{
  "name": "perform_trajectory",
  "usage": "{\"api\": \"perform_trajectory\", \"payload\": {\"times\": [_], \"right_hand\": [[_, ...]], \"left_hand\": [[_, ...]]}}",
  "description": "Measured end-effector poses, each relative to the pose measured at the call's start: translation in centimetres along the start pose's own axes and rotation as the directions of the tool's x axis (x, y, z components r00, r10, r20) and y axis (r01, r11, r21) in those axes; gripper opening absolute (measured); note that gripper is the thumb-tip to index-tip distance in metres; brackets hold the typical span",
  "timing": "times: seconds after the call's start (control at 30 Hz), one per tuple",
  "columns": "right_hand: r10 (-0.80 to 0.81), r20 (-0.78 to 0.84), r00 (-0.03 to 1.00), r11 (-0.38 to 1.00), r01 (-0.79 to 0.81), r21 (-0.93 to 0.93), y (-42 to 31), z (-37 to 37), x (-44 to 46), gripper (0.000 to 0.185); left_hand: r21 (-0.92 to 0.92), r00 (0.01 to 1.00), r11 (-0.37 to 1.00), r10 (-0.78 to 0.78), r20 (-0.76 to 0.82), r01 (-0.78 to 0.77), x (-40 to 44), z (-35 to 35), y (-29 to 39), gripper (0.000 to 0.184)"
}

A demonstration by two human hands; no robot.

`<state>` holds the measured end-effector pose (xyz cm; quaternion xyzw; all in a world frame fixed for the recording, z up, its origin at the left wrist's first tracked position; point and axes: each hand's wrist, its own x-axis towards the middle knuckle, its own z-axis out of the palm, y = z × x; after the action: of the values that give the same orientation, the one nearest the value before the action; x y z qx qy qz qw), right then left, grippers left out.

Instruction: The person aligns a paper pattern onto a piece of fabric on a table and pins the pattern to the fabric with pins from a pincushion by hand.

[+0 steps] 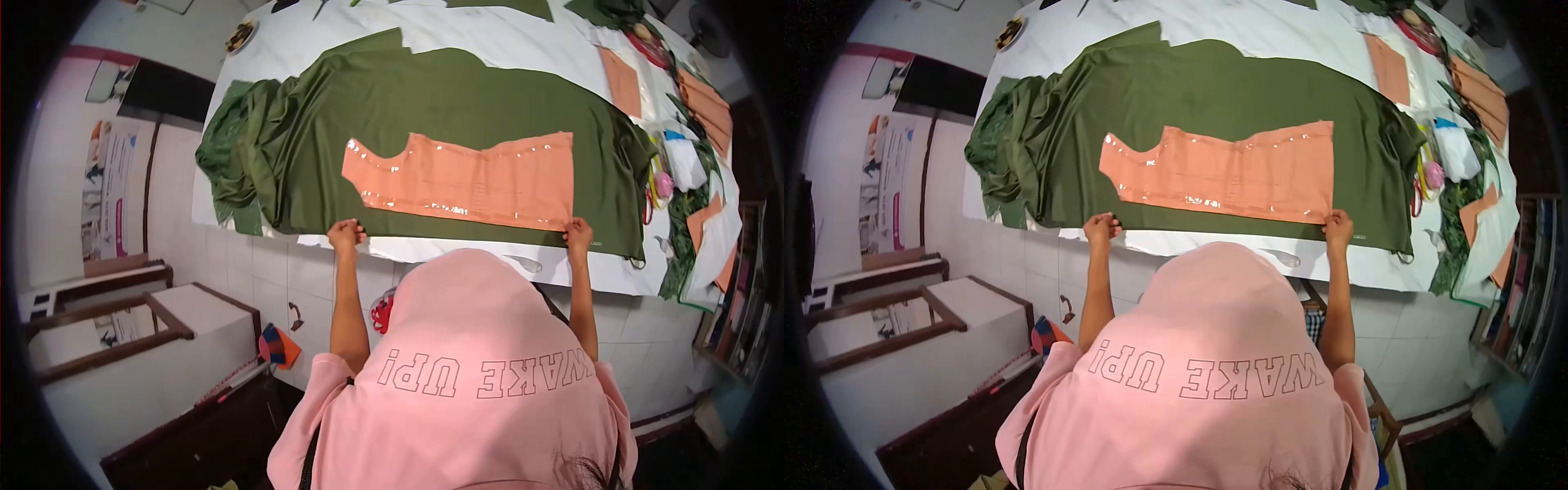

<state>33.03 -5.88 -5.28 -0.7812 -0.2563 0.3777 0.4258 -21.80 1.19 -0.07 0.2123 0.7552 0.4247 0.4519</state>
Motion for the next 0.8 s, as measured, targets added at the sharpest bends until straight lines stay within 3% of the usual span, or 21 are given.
{"api": "perform_trajectory", "payload": {"times": [0.17, 0.23, 0.27, 0.3, 0.33, 0.4, 0.47, 0.5, 0.57, 0.6, 0.7, 0.8], "right_hand": [[0.024, 0.051, 0.998, 1.0, -0.024, 0.002, -1.5, 0.3, -0.4, 0.009], [0.053, 0.067, 0.996, 0.998, -0.056, 0.043, -2.2, -0.9, -0.8, 0.012], [0.062, 0.073, 0.995, 0.995, -0.067, 0.075, -2.6, -0.9, -1.1, 0.015], [-0.198, -0.038, 0.98, 0.971, 0.191, -0.141, -1.9, -0.8, -0.9, 0.018], [-0.455, -0.079, 0.887, 0.839, 0.397, -0.373, -1.4, -0.8, -1.1, 0.021], [-0.677, -0.049, 0.734, 0.643, 0.558, -0.524, -4.8, -1.1, -3.8, 0.019], [-0.506, -0.008, 0.862, 0.708, 0.41, -0.575, -5.1, -2.1, -5.1, 0.016], [-0.508, -0.032, 0.861, 0.703, 0.393, -0.592, -4.5, -2.8, -5.4, 0.016], [-0.254, -0.135, 0.958, 0.808, 0.134, -0.573, -2.3, -3.8, -5.3, 0.016], [-0.253, -0.153, 0.955, 0.809, 0.122, -0.576, -0.8, -4.3, -4.9, 0.016], [0.05, -0.39, 0.919, 0.918, -0.196, -0.346, 2.9, -5.5, -4.3, 0.018], [0.004, -0.464, 0.886, 0.897, -0.208, -0.389, 3.7, -5.6, -4.2, 0.018]], "left_hand": [[0.065, 0.988, 0.996, -0.058, -0.144, 0.068, -1.2, 0.3, -2.6, 0.014], [-0.093, 0.956, 0.982, 0.138, -0.259, -0.167, -0.7, 0.2, -4.5, 0.016], [-0.063, 0.949, 0.985, 0.139, -0.283, -0.163, -0.3, 0.2, -5.0, 0.018], [-0.032, 0.942, 0.986, 0.144, -0.304, -0.161, 0.0, 0.2, -4.8, 0.019], [0.093, 0.937, 0.989, 0.142, -0.318, -0.118, -0.1, 0.4, -4.1, 0.021], [0.24, 0.939, 0.967, 0.157, -0.305, -0.084, -0.3, 0.6, -3.3, 0.024], [0.255, 0.956, 0.962, 0.161, -0.247, -0.097, -0.9, 1.0, -3.3, 0.025], [0.249, 0.972, 0.967, 0.113, -0.207, -0.06, -1.5, 1.1, -2.9, 0.025], [0.248, 0.987, 0.968, 0.067, -0.147, -0.029, -2.6, 2.0, -2.5, 0.026], [0.277, 0.991, 0.961, 0.048, -0.123, -0.012, -3.2, 2.3, -2.3, 0.026], [0.347, 0.997, 0.938, 0.016, -0.072, 0.01, -4.1, 2.9, -1.8, 0.026], [0.364, 1.0, 0.931, 0.019, -0.012, -0.013, -4.5, 3.5, -1.7, 0.025]]}}
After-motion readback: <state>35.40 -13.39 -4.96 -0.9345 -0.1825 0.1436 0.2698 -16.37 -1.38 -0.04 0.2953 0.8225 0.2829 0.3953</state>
